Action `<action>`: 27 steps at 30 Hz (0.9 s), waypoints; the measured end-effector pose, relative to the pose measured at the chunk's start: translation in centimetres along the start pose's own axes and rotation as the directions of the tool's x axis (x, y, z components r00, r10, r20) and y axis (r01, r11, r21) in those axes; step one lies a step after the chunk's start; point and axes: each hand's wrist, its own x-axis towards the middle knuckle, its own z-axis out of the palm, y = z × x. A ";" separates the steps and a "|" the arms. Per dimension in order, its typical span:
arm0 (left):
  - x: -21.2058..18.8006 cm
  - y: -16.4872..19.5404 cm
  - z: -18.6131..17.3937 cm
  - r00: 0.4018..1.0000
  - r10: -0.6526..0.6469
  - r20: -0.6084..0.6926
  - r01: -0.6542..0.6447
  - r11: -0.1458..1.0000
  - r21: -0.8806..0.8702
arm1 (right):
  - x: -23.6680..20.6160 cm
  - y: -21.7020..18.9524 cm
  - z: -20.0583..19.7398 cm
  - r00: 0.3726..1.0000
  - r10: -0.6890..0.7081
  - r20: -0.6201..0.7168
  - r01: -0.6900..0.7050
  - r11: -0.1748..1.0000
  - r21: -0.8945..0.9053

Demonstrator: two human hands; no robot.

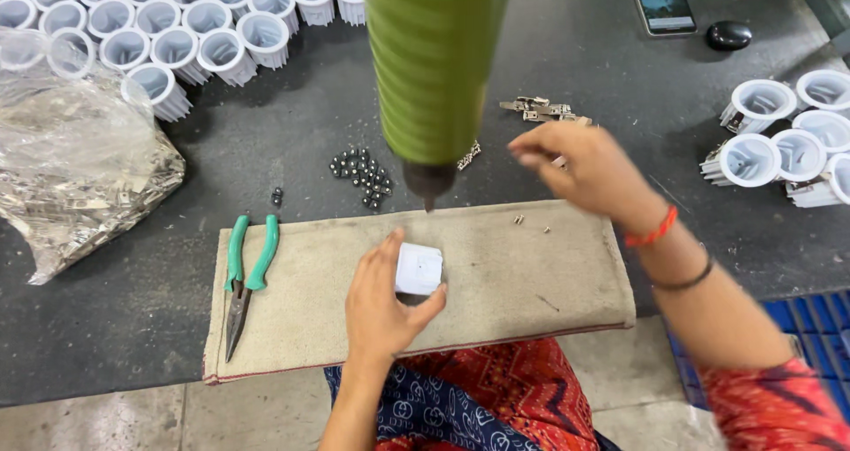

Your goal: The person sits at a factory workbench assembling white plastic lamp holder components. They hold a small white base in one hand, position screws, and use a green electric screwdriver to drive screws into the part, repeating the process on successive components and setting finished pieces aside.

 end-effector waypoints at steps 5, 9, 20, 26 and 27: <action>0.3 -0.3 1.0 0.999 0.014 -0.044 -0.015 1.000 -0.026 | 0.1 6.4 1.0 0.974 -0.136 0.182 0.214 0.816 -0.537; 0.1 -0.5 1.3 0.997 0.015 -0.070 -0.019 0.998 -0.059 | 0.8 7.5 1.5 0.959 -0.049 0.278 0.216 0.759 -0.614; 0.1 -0.6 1.0 0.998 0.027 -0.059 -0.030 0.998 -0.049 | -4.9 -1.6 8.2 0.964 -0.256 -0.066 0.262 0.960 0.101; 0.0 -0.7 1.1 0.994 0.053 -0.094 -0.057 0.997 -0.047 | -6.8 -2.6 10.0 0.969 -0.244 -0.043 0.240 0.968 -0.074; 0.0 -0.7 1.1 0.994 0.053 -0.097 -0.058 0.997 -0.050 | -6.8 -2.5 9.9 0.976 -0.212 -0.046 0.208 0.974 -0.089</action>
